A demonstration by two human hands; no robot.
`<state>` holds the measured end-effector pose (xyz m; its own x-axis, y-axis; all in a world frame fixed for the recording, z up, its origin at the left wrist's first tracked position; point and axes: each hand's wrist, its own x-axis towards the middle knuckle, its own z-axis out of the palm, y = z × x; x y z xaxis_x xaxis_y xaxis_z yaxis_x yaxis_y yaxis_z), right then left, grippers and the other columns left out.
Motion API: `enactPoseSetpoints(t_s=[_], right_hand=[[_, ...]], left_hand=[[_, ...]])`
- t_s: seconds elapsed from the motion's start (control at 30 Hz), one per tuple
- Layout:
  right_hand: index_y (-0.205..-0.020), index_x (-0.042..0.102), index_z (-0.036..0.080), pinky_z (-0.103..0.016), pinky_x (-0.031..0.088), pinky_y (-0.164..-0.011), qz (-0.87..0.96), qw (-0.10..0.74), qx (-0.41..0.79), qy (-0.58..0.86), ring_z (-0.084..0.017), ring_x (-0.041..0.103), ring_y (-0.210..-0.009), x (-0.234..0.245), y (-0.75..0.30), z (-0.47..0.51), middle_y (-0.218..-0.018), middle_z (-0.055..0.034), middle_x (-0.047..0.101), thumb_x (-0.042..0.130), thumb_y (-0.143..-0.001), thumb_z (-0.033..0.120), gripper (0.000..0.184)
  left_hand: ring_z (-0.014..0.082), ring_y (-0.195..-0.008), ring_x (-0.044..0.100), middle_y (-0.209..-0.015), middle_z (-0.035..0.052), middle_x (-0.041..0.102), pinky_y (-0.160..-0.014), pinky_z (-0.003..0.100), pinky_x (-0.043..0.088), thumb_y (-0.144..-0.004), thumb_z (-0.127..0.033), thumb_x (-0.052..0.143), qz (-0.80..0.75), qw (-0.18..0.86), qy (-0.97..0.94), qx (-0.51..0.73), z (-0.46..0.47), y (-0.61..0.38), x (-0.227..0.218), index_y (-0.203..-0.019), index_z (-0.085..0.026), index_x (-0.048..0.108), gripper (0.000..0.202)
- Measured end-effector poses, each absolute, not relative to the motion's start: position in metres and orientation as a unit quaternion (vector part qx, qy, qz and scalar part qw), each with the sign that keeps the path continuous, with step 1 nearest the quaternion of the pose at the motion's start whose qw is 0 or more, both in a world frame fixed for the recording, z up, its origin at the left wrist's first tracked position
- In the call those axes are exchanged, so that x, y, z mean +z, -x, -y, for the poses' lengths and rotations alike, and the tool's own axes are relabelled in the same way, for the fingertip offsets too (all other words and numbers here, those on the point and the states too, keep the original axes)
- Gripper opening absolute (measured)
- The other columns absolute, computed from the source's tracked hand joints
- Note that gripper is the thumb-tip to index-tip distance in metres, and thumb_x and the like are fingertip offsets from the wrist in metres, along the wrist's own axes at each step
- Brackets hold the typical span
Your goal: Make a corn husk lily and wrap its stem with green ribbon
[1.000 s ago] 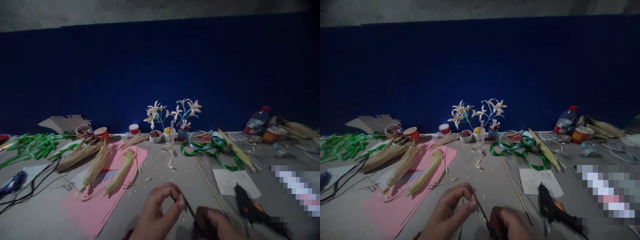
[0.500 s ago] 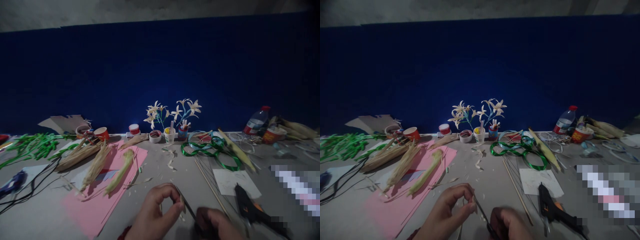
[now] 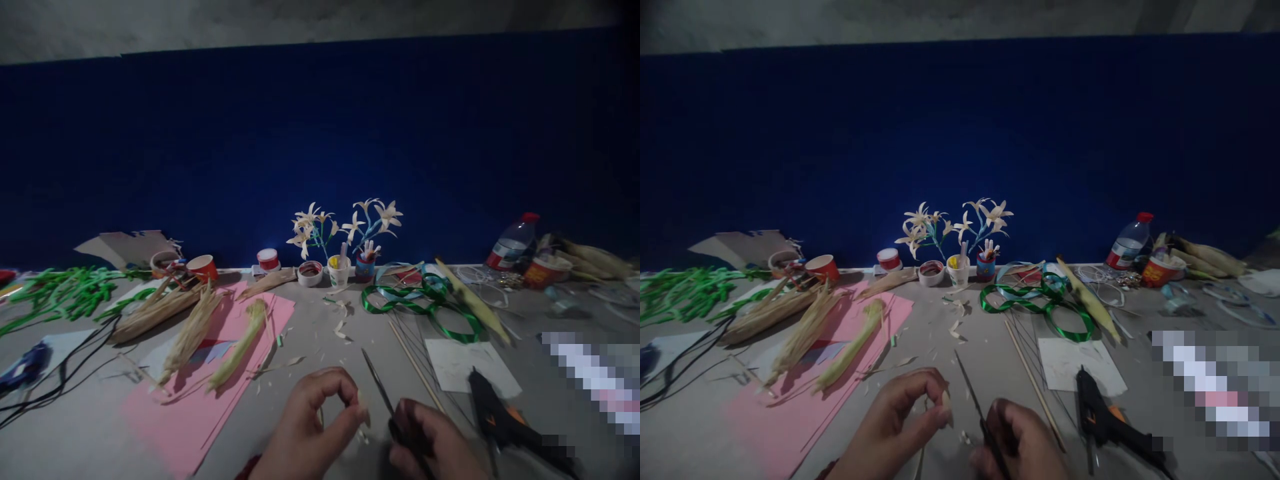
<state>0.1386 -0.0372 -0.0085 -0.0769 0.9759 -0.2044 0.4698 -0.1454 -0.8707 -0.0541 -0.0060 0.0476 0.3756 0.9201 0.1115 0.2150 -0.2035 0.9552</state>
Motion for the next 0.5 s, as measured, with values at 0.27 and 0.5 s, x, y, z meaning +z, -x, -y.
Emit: enactPoseSetpoints(t_s=[0.27, 0.5], right_hand=[[-0.094, 0.052, 0.025, -0.027, 0.042, -0.064, 0.697, 0.122, 0.176, 0.685, -0.025, 0.068, -0.078, -0.032, -0.151, 0.029, -0.084, -0.0051, 0.074, 0.056, -0.068, 0.013, 0.029], [-0.086, 0.055, 0.023, -0.028, 0.034, -0.056, 0.72, 0.065, 0.113, 0.682, -0.024, 0.068, -0.074, -0.016, -0.146, 0.021, -0.092, -0.0063, 0.071, 0.055, -0.066, 0.011, 0.023]], left_hand=[[0.0165, -0.07, 0.051, -0.069, 0.0008, 0.055, -0.069, 0.027, 0.039, -0.081, -0.037, 0.063, -0.405, 0.571, -0.6, 0.386, 0.007, 0.053, 0.033, -0.068, -0.018, 0.055, 0.025], [0.0144, -0.066, 0.05, -0.064, -0.0002, 0.054, -0.067, 0.025, 0.038, -0.08, -0.041, 0.065, -0.378, 0.621, -0.555, 0.405, 0.006, 0.047, 0.029, -0.064, -0.017, 0.054, 0.031]])
